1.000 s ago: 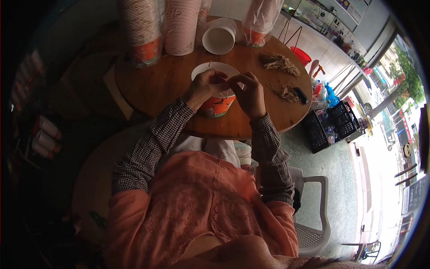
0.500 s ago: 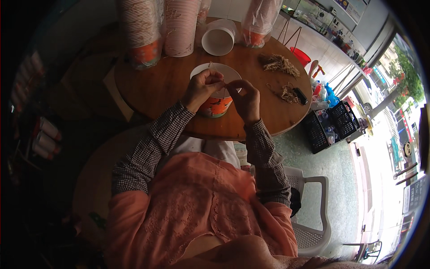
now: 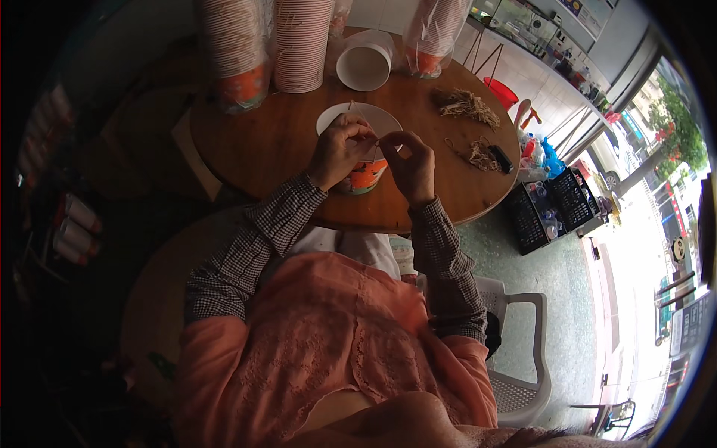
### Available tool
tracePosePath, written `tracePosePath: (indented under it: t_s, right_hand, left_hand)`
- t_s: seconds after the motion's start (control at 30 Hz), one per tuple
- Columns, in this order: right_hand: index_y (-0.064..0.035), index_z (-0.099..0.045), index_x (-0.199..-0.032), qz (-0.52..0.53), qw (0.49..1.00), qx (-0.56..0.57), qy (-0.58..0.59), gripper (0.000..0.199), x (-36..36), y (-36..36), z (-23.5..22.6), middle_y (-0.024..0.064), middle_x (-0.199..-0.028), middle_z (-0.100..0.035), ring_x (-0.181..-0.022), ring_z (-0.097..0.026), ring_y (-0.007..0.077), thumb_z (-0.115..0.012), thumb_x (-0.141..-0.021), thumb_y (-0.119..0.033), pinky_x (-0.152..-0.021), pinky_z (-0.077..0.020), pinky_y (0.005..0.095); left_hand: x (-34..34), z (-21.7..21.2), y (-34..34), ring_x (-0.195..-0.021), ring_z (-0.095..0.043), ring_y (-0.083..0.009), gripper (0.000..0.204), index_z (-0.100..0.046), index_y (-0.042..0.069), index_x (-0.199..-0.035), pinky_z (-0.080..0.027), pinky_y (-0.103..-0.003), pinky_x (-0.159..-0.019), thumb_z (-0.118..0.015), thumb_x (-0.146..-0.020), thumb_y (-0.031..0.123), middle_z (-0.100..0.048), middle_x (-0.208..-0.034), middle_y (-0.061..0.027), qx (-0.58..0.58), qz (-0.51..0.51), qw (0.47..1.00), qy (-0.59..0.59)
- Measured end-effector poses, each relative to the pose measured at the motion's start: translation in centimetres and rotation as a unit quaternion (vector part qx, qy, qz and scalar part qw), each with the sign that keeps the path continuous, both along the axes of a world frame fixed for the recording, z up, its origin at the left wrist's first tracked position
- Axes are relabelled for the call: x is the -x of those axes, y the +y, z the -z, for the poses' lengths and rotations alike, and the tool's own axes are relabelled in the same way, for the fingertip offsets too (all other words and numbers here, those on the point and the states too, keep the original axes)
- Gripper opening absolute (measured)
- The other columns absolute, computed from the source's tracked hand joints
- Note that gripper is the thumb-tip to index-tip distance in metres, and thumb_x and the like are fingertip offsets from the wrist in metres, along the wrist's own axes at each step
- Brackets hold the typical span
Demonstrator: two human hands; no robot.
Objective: Tying twine or thin rope to paper cups to create a handle.
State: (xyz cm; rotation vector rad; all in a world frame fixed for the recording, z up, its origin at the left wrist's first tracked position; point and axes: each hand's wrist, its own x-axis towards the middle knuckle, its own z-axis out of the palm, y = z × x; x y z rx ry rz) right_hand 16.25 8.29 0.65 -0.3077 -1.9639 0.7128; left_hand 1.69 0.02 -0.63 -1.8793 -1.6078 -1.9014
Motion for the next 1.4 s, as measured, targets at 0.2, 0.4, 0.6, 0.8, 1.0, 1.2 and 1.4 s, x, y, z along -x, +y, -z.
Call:
tracePosePath:
  t_s: [0.2, 0.4, 0.6, 0.8, 1.0, 1.2, 1.4]
  right_hand:
    - [-0.0048, -0.067, -0.081, 0.015, 1.000, -0.020, -0.003, 0.005, -0.1, 0.2, -0.3, 0.0081, -0.084, -0.067, -0.083, -0.063, 0.0251, -0.065, -0.077, -0.007, -0.076, -0.0485, 0.0341]
    - [-0.0022, -0.066, -0.090, 0.038, 0.987, -0.149, -0.039, 0.009, 0.3, 0.6, -0.1, 0.0073, -0.084, -0.066, -0.084, -0.062, 0.0160, -0.065, -0.083, -0.007, -0.076, -0.0471, 0.0281]
    - [-0.0036, -0.066, -0.091, -0.077, 0.987, 0.135, 0.027, 0.010, 0.9, 0.4, 1.8, 0.0033, -0.084, -0.066, -0.081, -0.060, 0.0077, -0.067, -0.083, -0.010, -0.072, -0.0461, 0.0244]
    - [0.0002, -0.065, -0.093, -0.046, 0.993, 0.077, 0.075, 0.011, 0.6, -1.1, -0.1, 0.0036, -0.086, -0.066, -0.085, -0.060, 0.0094, -0.067, -0.082, -0.004, -0.079, -0.0470, 0.0246]
    - [-0.0004, -0.065, -0.091, 0.013, 0.998, -0.052, 0.033, 0.009, 0.5, -0.8, -0.3, 0.0054, -0.089, -0.068, -0.085, -0.062, 0.0102, -0.064, -0.083, -0.003, -0.078, -0.0476, 0.0248]
    - [-0.0005, -0.062, -0.097, -0.072, 0.996, 0.060, 0.002, 0.011, 0.8, -0.4, 0.3, 0.0054, -0.094, -0.066, -0.079, -0.060, 0.0091, -0.059, -0.087, -0.003, -0.071, -0.0491, 0.0243]
    - [-0.0021, -0.059, -0.103, -0.236, 0.962, 0.116, -0.070, 0.016, 1.6, -0.6, -0.8, 0.0042, -0.087, -0.064, -0.069, -0.061, 0.0098, -0.055, -0.089, -0.007, -0.060, -0.0502, 0.0237]
  left_hand:
    - [-0.1, -0.5, -0.4, -0.087, -0.061, -0.0169, 0.012, -0.064, -0.003, -0.089, -0.050, -0.028, -0.077, -0.066, -0.081, 0.006, -0.056, -0.099, -0.0078, -0.015, 0.010, 0.999, 0.045]
    - [1.4, -0.5, -0.1, -0.092, -0.058, -0.0122, 0.013, -0.065, -0.001, -0.093, -0.044, -0.026, -0.086, -0.062, -0.084, 0.008, -0.060, -0.099, -0.0045, 0.095, 0.136, 0.980, -0.115]
    - [1.2, -1.3, -0.2, -0.088, -0.058, -0.0093, 0.018, -0.065, 0.000, -0.099, -0.042, -0.022, -0.082, -0.059, -0.087, 0.012, -0.066, -0.094, -0.0036, 0.180, 0.272, 0.863, -0.387]
    - [1.7, -1.3, 0.1, -0.084, -0.061, -0.0094, 0.020, -0.066, -0.001, -0.097, -0.045, -0.021, -0.080, -0.061, -0.086, 0.015, -0.067, -0.093, -0.0052, 0.175, 0.256, 0.874, -0.375]
    - [1.5, -1.1, -0.6, -0.083, -0.060, -0.0091, 0.019, -0.068, 0.000, -0.095, -0.045, -0.023, -0.079, -0.064, -0.084, 0.015, -0.067, -0.089, -0.0041, 0.182, 0.245, 0.879, -0.366]
    - [1.6, 0.2, -2.2, -0.082, -0.061, -0.0138, 0.015, -0.067, 0.001, -0.091, -0.046, -0.026, -0.078, -0.067, -0.083, 0.013, -0.066, -0.087, -0.0062, 0.115, 0.046, 0.991, -0.060]
    - [1.5, 1.6, -3.9, -0.081, -0.062, -0.0147, 0.010, -0.064, 0.001, -0.090, -0.047, -0.028, -0.075, -0.063, -0.085, 0.009, -0.065, -0.087, -0.0065, 0.019, 0.036, 0.995, -0.090]
